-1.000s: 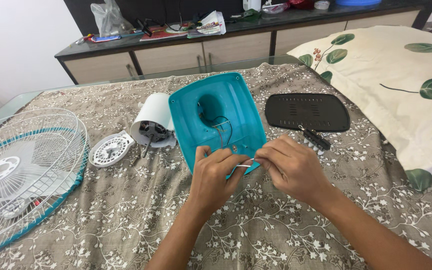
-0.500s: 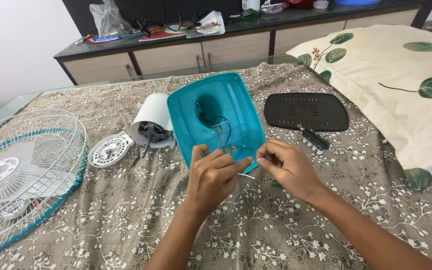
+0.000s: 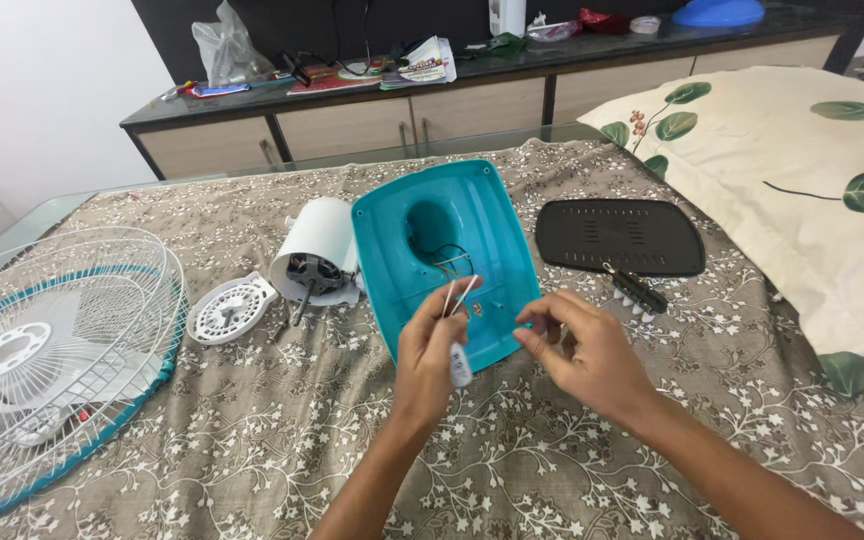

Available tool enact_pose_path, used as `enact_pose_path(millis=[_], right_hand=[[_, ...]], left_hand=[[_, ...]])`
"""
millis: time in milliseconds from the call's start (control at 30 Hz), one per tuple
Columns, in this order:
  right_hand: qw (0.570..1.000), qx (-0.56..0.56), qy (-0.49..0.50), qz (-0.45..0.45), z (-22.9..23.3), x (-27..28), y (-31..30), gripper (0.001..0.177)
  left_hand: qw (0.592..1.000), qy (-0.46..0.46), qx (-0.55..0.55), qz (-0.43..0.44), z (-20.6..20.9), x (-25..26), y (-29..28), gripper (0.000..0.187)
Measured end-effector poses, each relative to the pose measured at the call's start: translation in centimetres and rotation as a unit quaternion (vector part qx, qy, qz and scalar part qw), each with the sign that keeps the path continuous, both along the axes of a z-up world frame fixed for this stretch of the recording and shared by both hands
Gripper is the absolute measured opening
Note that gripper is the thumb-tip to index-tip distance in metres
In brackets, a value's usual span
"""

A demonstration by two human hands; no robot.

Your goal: The person works on the internal wiring of a disassembled electric fan base. They connect wires inside the blue plastic housing and then install a black speed control switch, securing it with a screwdriver.

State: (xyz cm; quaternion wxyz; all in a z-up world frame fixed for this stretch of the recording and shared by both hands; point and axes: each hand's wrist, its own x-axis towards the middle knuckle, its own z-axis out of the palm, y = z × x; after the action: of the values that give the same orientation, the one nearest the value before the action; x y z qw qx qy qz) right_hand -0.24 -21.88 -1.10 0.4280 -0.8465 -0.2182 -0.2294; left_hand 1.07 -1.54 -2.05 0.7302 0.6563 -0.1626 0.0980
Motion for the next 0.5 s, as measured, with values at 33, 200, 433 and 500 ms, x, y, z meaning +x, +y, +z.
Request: enact_pose_path(millis=[33, 200, 433, 500], right_hand=[[1.0, 0.003, 0.005, 0.005, 0.0, -0.2, 0.4, 0.018], [0.994, 0.013, 0.104, 0.027, -0.6, -0.7, 1.8, 0.034], [0.983, 0.115, 0.13, 0.058, -2.0, -0.1, 2.0, 0.034], [0.982, 0.115, 0.15, 0.033, -2.1, 0.3, 1.3, 0.035]], left_hand=[[0.996, 0.021, -0.07, -0.049, -0.3, 0.5, -0.1, 0.049], [0.959, 0.054, -0.222, -0.165, -1.6, 1.7, -0.5, 0.063], [0.975, 0.077, -0.152, -0.146, -1.5, 0.6, -1.5, 0.066], [0.982, 0.043, -0.131, -0.131, -1.3, 0.6, -1.4, 0.07]])
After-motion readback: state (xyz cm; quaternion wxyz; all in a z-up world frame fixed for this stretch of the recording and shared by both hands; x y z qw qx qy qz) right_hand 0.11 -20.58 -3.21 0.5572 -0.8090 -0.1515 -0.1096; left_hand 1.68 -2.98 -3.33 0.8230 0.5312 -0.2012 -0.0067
